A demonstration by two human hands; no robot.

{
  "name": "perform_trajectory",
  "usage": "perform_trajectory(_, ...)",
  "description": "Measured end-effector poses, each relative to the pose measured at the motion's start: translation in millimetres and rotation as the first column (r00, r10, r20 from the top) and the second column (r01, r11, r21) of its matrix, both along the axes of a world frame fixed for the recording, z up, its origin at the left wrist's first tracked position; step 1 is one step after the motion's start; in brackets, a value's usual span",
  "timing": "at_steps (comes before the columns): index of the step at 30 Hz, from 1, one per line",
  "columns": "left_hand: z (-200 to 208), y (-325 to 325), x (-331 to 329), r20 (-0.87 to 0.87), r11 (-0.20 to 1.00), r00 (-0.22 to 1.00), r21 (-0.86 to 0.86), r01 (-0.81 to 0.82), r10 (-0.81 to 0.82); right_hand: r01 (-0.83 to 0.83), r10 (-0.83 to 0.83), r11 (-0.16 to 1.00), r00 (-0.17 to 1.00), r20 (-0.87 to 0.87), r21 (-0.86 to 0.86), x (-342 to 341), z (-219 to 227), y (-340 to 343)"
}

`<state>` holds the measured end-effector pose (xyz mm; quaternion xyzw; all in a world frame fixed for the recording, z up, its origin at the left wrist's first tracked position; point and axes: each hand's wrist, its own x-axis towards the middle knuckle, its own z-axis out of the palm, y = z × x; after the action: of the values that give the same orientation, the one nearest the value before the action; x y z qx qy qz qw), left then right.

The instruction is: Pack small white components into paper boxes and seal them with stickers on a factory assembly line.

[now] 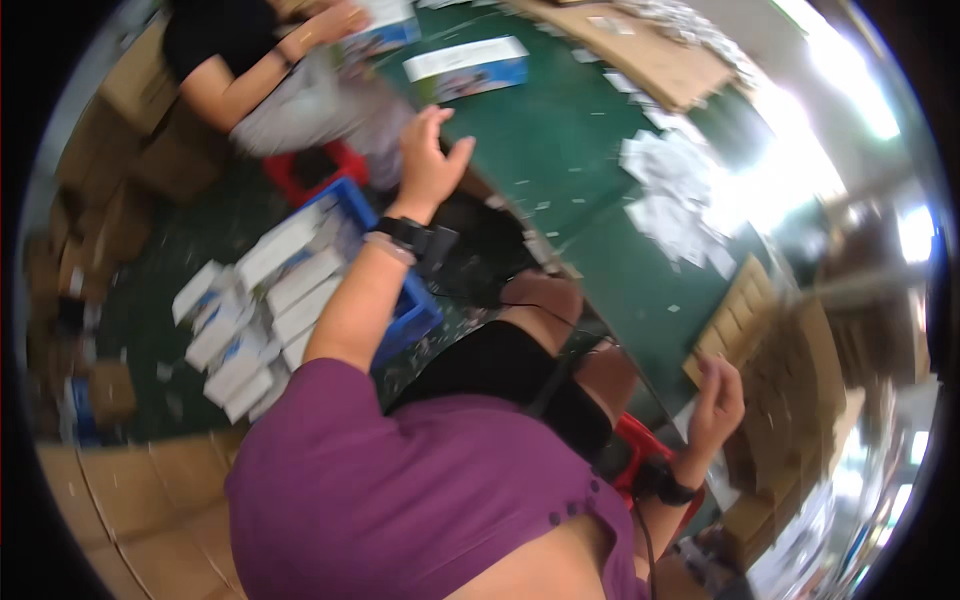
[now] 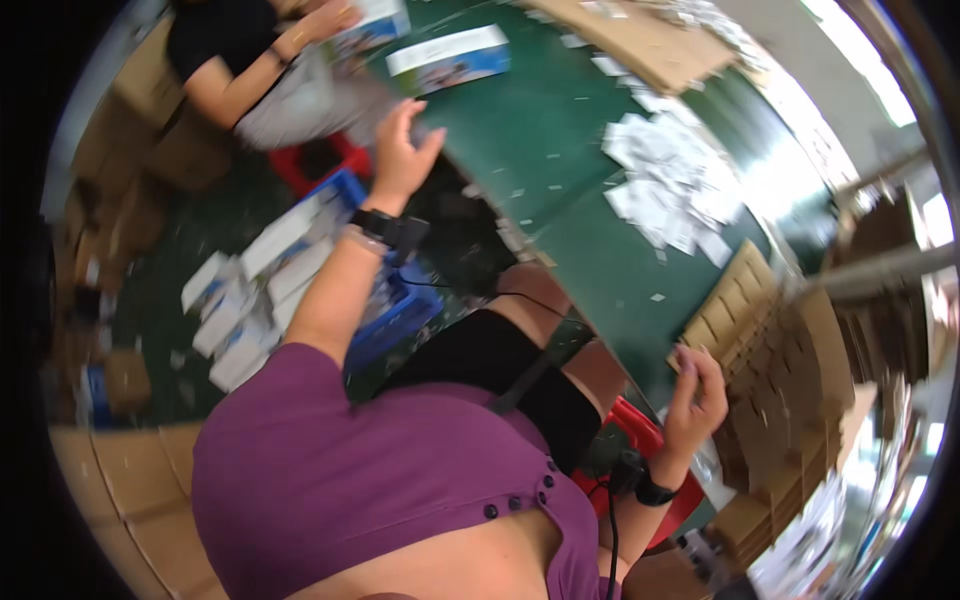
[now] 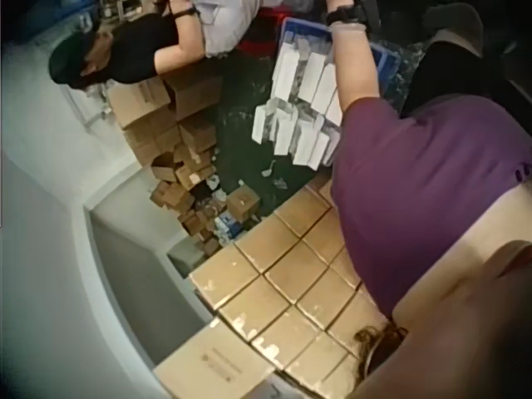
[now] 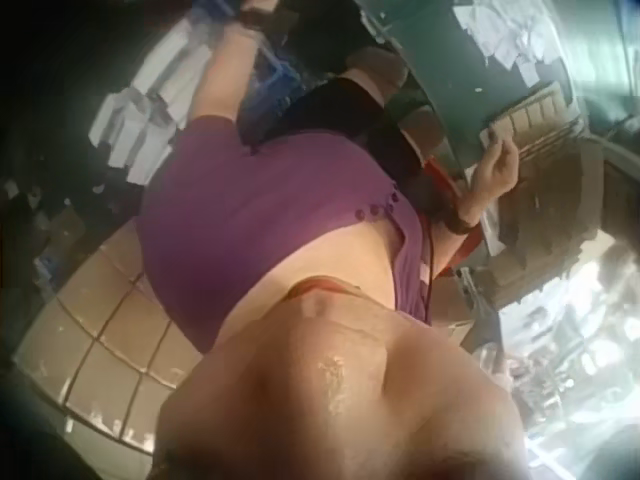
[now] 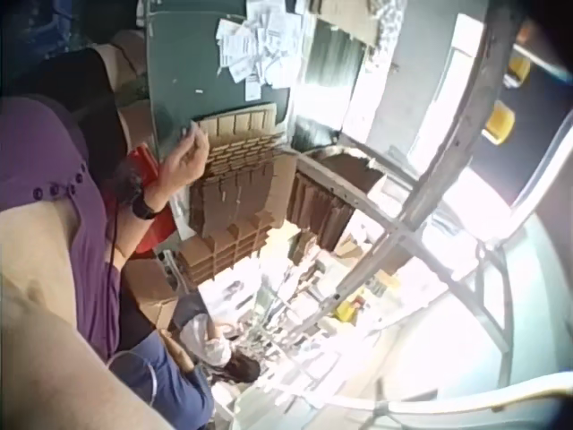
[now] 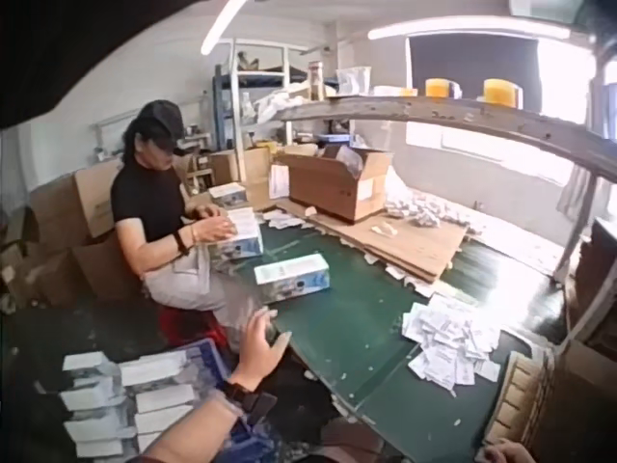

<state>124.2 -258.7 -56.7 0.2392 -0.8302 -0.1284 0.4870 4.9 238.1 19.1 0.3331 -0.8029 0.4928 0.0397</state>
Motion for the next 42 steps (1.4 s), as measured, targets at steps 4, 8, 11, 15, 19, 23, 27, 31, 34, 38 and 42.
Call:
perform_trajectory(4, -73.0, 16.3, 94.7, 0.02, 0.959, 0.98, 0.199, -0.2, 0.2, 0.002, 0.007, 0.998, 0.992, 0.129, -0.064, 2.2, -12.8, 6.5)
perform_trajectory(8, -157.0, -8.3, 261.4, 0.363, 0.674, 0.726, 0.281, -0.683, 0.584, -0.095, 0.092, 0.995, 0.981, 0.17, 0.01, -1.0, -24.8, -2.5)
perform_trajectory(11, -151.1, -36.5, 329.5, 0.558, 0.531, 0.547, 0.212, -0.821, 0.624, -0.113, 0.105, 0.993, 0.977, 0.188, 0.031, -2.8, -25.2, -8.6)
perform_trajectory(15, -145.8, -87.3, 328.2, 0.721, 0.642, 0.461, 0.03, -0.766, 0.517, -0.125, 0.117, 0.992, 0.969, 0.217, 0.026, 5.8, -22.9, -23.6)
perform_trajectory(19, -143.7, -102.2, 277.7, 0.837, 0.575, 0.26, -0.078, -0.814, 0.482, -0.133, 0.115, 0.989, 0.97, 0.216, 0.069, 19.3, -11.2, -35.0)
perform_trajectory(23, -137.4, -132.2, 297.7, 0.944, 0.558, 0.086, -0.113, -0.822, 0.319, -0.14, 0.116, 0.983, 0.975, 0.19, 0.12, 24.9, -0.6, -32.5)
perform_trajectory(27, -96.7, -109.4, 262.4, 0.888, 0.6, 0.263, -0.018, -0.8, 0.377, -0.092, 0.073, 0.983, 0.99, 0.117, 0.16, 23.6, 8.8, -27.2)
perform_trajectory(31, -15.9, -64.3, 226.3, 0.641, 0.87, 0.698, 0.094, -0.485, 0.32, -0.128, 0.113, 0.979, 0.989, 0.1, 0.159, 21.9, 10.1, -47.5)
perform_trajectory(34, 64.1, -16.2, 163.2, 0.448, 0.986, 0.88, -0.022, -0.163, 0.156, -0.16, 0.157, 0.975, 0.987, 0.031, 0.155, 22.1, 10.4, -64.7)
perform_trajectory(38, 126.6, 25.2, 84.0, 0.101, 0.904, 0.956, 0.364, 0.222, -0.276, -0.171, 0.185, 0.974, 0.979, -0.086, 0.147, 27.3, 5.8, -65.3)
perform_trajectory(42, 139.6, 23.2, 17.0, 0.087, 0.889, 0.896, 0.192, 0.415, -0.436, -0.14, 0.149, 0.981, 0.987, -0.06, 0.135, 29.7, 6.7, -45.3)
